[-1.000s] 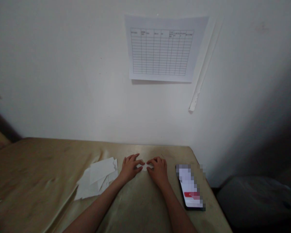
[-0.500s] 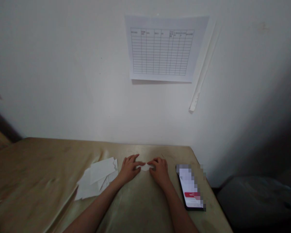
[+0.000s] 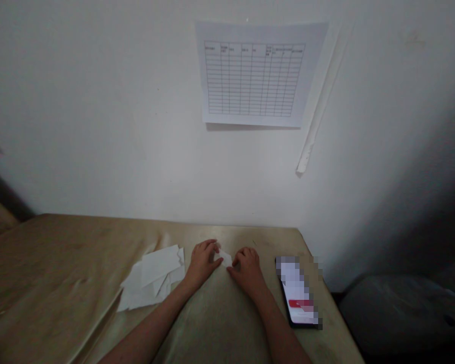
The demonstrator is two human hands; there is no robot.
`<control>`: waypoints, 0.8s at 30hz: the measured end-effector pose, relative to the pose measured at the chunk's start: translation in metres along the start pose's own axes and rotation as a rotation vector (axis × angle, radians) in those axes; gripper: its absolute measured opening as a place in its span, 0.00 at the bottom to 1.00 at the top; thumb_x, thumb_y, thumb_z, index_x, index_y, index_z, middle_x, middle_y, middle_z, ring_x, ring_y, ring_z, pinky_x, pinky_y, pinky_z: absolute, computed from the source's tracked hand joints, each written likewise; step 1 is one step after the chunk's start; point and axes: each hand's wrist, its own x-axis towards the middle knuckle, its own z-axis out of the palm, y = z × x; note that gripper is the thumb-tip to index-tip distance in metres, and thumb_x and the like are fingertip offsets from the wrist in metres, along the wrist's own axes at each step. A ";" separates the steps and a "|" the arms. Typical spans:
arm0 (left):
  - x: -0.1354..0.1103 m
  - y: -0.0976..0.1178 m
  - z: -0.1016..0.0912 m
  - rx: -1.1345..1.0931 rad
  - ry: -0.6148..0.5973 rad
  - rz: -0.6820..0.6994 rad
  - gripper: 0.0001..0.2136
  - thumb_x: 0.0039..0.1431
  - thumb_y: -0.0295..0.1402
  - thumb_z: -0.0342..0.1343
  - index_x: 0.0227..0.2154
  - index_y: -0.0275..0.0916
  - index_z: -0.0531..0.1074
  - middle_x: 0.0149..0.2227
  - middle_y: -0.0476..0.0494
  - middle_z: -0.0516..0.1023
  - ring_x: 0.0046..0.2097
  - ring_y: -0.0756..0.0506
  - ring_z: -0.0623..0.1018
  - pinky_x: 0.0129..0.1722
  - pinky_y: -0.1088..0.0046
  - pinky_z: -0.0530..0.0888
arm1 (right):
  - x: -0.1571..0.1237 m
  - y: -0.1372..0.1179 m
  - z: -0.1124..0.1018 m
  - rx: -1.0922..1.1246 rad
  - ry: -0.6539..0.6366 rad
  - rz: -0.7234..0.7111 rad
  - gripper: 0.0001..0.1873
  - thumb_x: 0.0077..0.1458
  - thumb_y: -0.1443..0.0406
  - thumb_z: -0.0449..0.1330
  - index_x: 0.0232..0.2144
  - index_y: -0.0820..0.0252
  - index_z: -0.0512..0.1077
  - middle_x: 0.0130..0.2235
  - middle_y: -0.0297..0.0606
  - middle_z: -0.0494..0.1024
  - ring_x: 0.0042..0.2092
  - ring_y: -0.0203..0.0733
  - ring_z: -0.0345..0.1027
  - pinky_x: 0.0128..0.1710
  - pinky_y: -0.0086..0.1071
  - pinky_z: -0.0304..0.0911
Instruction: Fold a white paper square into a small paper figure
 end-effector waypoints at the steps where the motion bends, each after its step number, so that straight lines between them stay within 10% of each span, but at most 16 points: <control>1: 0.000 0.000 0.000 0.001 0.004 0.002 0.09 0.52 0.32 0.65 0.37 0.43 0.77 0.56 0.42 0.74 0.59 0.38 0.70 0.63 0.50 0.59 | -0.001 -0.002 -0.001 0.009 -0.001 -0.014 0.07 0.49 0.64 0.68 0.30 0.57 0.74 0.42 0.39 0.73 0.50 0.47 0.63 0.55 0.41 0.56; 16: -0.010 0.006 -0.005 0.037 -0.169 0.138 0.18 0.51 0.45 0.66 0.47 0.58 0.77 0.63 0.46 0.67 0.65 0.35 0.62 0.64 0.34 0.44 | 0.001 0.002 -0.005 0.148 0.001 -0.102 0.08 0.53 0.72 0.59 0.33 0.55 0.75 0.42 0.38 0.76 0.50 0.45 0.64 0.55 0.40 0.57; 24: -0.006 0.004 -0.006 0.057 -0.157 0.118 0.14 0.56 0.35 0.63 0.44 0.60 0.79 0.63 0.48 0.67 0.64 0.36 0.63 0.64 0.36 0.46 | 0.003 0.010 -0.004 0.077 0.021 -0.066 0.15 0.53 0.72 0.59 0.42 0.55 0.77 0.47 0.42 0.75 0.53 0.47 0.63 0.57 0.43 0.57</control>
